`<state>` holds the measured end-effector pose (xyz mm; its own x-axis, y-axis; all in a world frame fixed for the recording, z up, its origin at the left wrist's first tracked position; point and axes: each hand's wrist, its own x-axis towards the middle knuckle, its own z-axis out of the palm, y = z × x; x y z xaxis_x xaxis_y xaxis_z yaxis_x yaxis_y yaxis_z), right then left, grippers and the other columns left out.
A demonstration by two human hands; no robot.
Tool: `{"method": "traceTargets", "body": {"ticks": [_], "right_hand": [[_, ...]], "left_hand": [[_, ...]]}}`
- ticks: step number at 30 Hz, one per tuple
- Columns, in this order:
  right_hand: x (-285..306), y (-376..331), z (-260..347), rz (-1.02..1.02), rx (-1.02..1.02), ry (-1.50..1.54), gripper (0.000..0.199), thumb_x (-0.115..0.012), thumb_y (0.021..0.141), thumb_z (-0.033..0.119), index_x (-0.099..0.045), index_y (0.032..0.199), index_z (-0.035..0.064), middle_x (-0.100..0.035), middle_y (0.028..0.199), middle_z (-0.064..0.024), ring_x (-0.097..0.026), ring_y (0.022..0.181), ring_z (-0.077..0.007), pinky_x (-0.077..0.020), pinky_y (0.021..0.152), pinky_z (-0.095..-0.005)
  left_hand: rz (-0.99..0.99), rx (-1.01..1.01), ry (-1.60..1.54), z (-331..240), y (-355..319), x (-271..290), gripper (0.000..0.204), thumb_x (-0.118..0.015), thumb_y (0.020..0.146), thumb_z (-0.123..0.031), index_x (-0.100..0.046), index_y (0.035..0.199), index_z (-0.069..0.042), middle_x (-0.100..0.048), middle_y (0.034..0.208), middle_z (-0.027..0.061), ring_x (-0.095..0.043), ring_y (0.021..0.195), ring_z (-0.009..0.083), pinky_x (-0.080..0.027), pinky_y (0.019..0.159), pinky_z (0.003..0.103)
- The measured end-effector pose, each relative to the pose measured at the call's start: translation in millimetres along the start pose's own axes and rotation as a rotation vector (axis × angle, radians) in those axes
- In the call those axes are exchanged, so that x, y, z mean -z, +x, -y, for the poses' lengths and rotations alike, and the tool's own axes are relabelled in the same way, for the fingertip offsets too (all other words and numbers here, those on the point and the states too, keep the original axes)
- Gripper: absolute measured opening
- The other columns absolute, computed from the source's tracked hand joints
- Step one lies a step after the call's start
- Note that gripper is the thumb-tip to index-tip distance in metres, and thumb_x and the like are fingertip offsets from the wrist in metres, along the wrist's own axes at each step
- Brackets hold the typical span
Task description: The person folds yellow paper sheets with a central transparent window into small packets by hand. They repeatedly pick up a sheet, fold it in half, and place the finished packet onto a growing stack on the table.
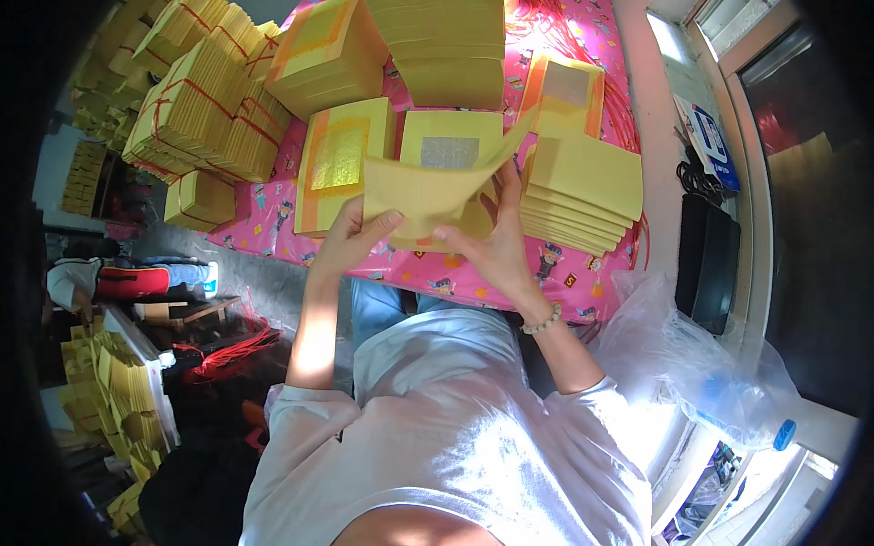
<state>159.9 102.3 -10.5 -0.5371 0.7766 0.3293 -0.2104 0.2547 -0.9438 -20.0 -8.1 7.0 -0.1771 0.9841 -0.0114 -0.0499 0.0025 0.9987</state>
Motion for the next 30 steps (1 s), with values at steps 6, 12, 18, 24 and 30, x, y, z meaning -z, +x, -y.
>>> {"method": "traceTargets", "body": {"ticks": [6, 12, 18, 24, 30], "right_hand": [[10.2, -5.9, -2.1, 0.212, -0.225, 0.063, 0.073, -0.079, 0.072, 0.007, -0.038, 0.133, 0.0008, -0.052, 0.127, -0.0098, -0.051, 0.116, -0.0179, -0.0449, 0.096, -0.0336], [9.7, -5.4, 8.1, 0.174, -0.266, 0.11, 0.05, -0.074, 0.077, 0.003, -0.051, 0.121, -0.0004, -0.062, 0.112, -0.0063, -0.06, 0.101, -0.0121, -0.0497, 0.088, -0.0276], [9.2, 0.1, -0.8, 0.136, -0.228, 0.078, 0.05, -0.073, 0.077, 0.002, -0.05, 0.122, -0.001, -0.062, 0.112, -0.0066, -0.059, 0.102, -0.0122, -0.0495, 0.087, -0.0273], [15.9, 8.0, -2.5, 0.067, -0.256, 0.125, 0.041, -0.068, 0.084, 0.004, -0.05, 0.121, -0.0018, -0.063, 0.11, -0.0076, -0.06, 0.097, -0.0114, -0.05, 0.083, -0.0268], [19.1, 22.4, 11.7, 0.068, -0.404, 0.137, 0.04, -0.067, 0.086, 0.01, -0.051, 0.12, -0.0033, -0.062, 0.111, -0.0101, -0.06, 0.1, -0.0132, -0.0504, 0.083, -0.0272]], "left_hand": [[0.04, 0.019, 0.014, 14.1, 4.7, -10.7, 0.036, -0.063, 0.09, -0.014, -0.053, 0.121, 0.001, -0.062, 0.108, 0.0044, -0.055, 0.098, 0.0089, -0.046, 0.086, 0.026], [-0.249, -0.348, 0.444, 18.7, 20.3, -26.5, 0.053, -0.066, 0.082, -0.003, -0.042, 0.128, 0.001, -0.054, 0.119, 0.0104, -0.05, 0.113, 0.0167, -0.039, 0.098, 0.032], [-0.185, -0.311, 0.224, 24.2, 28.6, -36.3, 0.047, -0.067, 0.078, 0.0, -0.045, 0.119, 0.001, -0.056, 0.111, 0.0114, -0.053, 0.108, 0.0181, -0.04, 0.096, 0.031], [-0.127, -0.222, -0.022, 23.1, 36.5, -38.6, 0.048, -0.061, 0.083, 0.002, -0.041, 0.127, 0.0, -0.055, 0.117, 0.0082, -0.052, 0.109, 0.0142, -0.041, 0.094, 0.029], [-0.129, 0.049, -0.28, -5.3, 42.8, -44.3, 0.04, -0.051, 0.095, -0.012, -0.041, 0.132, -0.002, -0.055, 0.119, 0.0074, -0.052, 0.108, 0.0126, -0.042, 0.093, 0.028]]}}
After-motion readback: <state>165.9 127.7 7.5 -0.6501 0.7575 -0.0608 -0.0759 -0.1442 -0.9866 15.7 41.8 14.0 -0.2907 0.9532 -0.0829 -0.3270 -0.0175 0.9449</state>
